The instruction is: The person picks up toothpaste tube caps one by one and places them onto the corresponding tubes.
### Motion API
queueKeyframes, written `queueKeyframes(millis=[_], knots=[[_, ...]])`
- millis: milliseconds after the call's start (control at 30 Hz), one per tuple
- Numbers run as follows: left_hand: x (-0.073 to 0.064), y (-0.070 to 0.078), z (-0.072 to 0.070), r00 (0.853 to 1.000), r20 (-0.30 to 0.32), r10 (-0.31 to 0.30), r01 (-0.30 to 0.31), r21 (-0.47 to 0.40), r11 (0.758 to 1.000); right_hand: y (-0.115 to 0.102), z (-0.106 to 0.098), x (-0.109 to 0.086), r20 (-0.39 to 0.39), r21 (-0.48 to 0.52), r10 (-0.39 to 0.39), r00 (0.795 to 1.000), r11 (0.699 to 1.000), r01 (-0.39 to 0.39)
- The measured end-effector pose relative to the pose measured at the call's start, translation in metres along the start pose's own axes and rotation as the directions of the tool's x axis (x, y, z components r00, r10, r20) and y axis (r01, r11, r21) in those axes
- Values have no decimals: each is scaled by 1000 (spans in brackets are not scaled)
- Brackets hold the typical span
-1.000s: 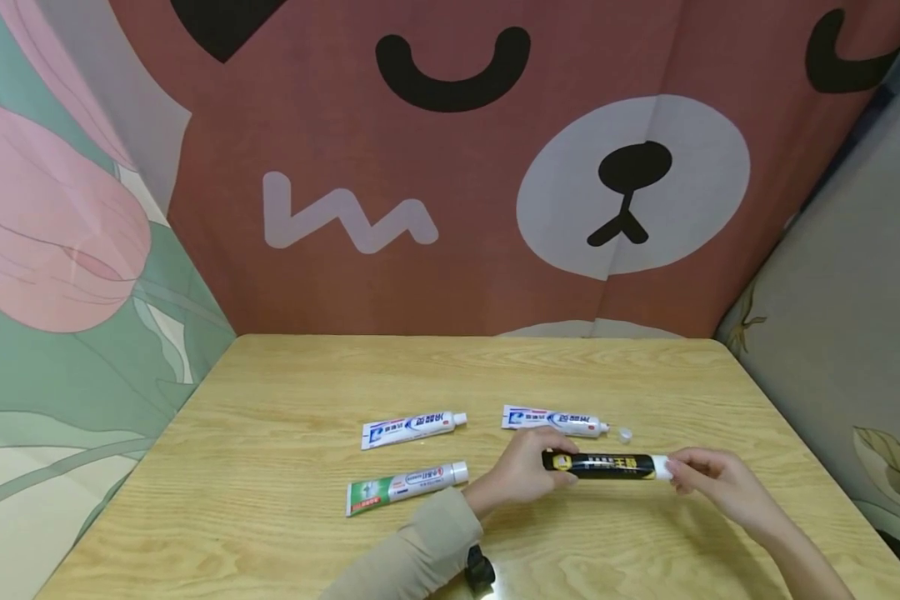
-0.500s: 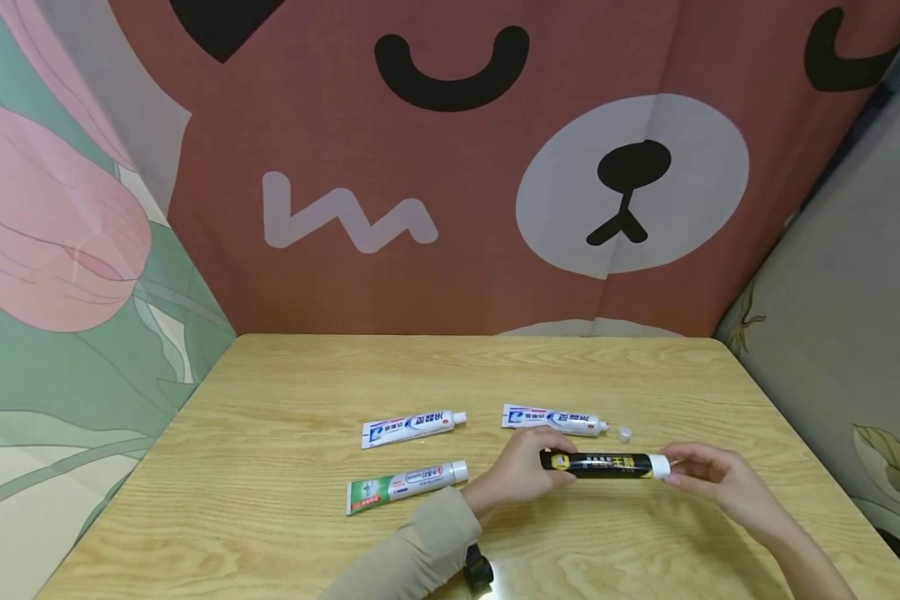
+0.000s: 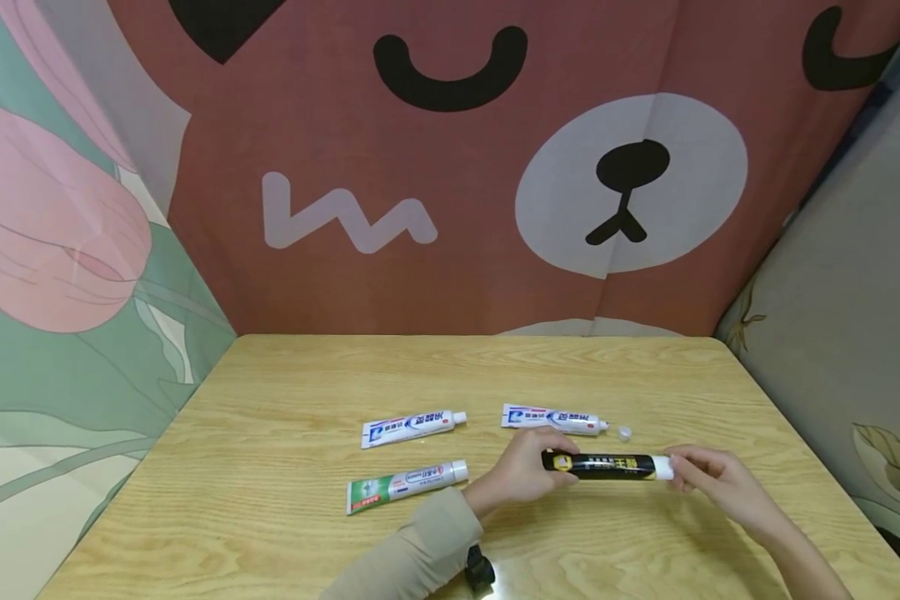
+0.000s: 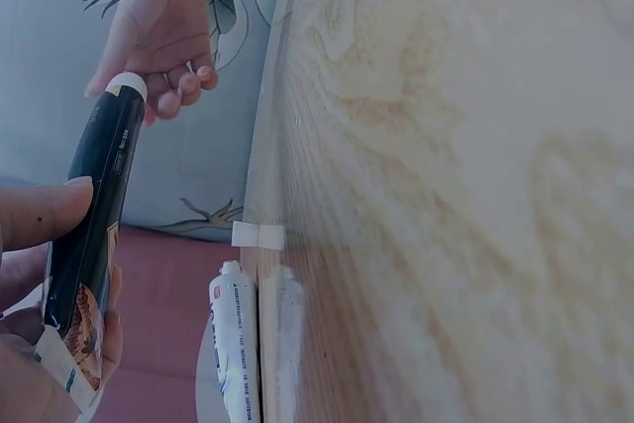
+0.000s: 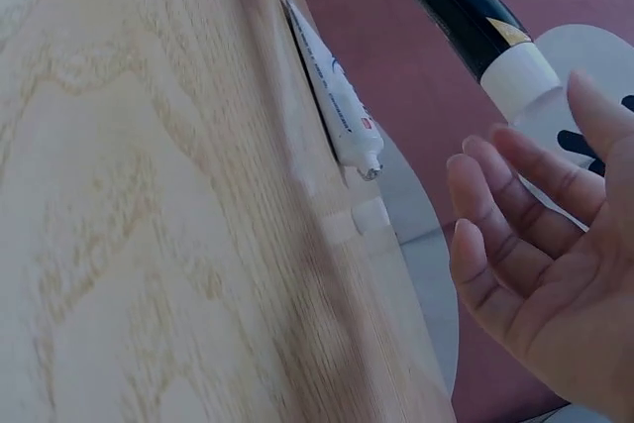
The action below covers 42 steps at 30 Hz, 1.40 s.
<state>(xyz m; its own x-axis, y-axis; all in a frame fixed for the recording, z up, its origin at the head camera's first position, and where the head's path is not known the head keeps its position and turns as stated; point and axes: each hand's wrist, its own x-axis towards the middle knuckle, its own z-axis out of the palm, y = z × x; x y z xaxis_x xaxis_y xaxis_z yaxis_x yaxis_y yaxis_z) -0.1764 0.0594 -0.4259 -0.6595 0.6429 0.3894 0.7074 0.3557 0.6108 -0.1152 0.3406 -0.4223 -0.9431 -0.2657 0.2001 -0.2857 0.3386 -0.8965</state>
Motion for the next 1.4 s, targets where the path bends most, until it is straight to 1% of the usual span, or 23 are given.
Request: queueKeyframes(millis=[133, 233, 333, 467, 533, 667, 767, 833, 967, 1100, 1200, 1267, 1333, 1400], knots=[[0, 1, 0, 1000, 1, -4, 4, -9, 1000, -1, 1, -2, 3, 48, -33, 999, 998, 32], [0, 1, 0, 1000, -2, 2, -2, -4, 1000, -2, 2, -2, 8, 88, -38, 999, 995, 37], [0, 1, 1, 1000, -2, 0, 0, -8, 1000, -2, 4, -2, -8, 80, -36, 999, 996, 36], [0, 2, 0, 1000, 2, -19, 19, -21, 1000, -1, 5, -1, -33, 55, -40, 999, 998, 42], [-1, 2, 1, 1000, 3, -28, 28, -25, 999, 0, 5, 0, -38, 60, -58, 998, 996, 60], [0, 2, 1, 1000, -7, -27, 27, -13, 1000, 1, 7, 1, -24, 110, -73, 997, 991, 75], [0, 2, 2, 1000, -15, -15, 15, 13, 1000, 2, 8, 2, -4, 125, -52, 999, 991, 52], [0, 1, 1, 1000, -12, -11, 11, 30, 999, 2, 9, 2, 0, 117, -37, 999, 992, 37], [-1, 0, 2, 1000, 5, -20, 20, 50, 999, 5, 10, 3, 30, 150, -41, 999, 988, 36], [0, 1, 3, 999, 18, -34, 32, 67, 997, 6, 9, 3, 56, 188, 7, 998, 982, -18], [0, 3, 3, 998, 27, -49, 46, 81, 996, 6, 9, 4, 37, 168, 85, 996, 982, -89], [0, 4, 3, 997, 32, -66, 63, 79, 995, 6, 9, 4, 24, 141, 118, 993, 983, -120], [1, 3, 3, 997, 31, -73, 71, 67, 995, 8, 10, 4, 17, 119, 144, 989, 982, -145], [2, 1, 4, 997, 28, -75, 74, 51, 996, 10, 10, 4, 16, 100, 152, 988, 983, -153]])
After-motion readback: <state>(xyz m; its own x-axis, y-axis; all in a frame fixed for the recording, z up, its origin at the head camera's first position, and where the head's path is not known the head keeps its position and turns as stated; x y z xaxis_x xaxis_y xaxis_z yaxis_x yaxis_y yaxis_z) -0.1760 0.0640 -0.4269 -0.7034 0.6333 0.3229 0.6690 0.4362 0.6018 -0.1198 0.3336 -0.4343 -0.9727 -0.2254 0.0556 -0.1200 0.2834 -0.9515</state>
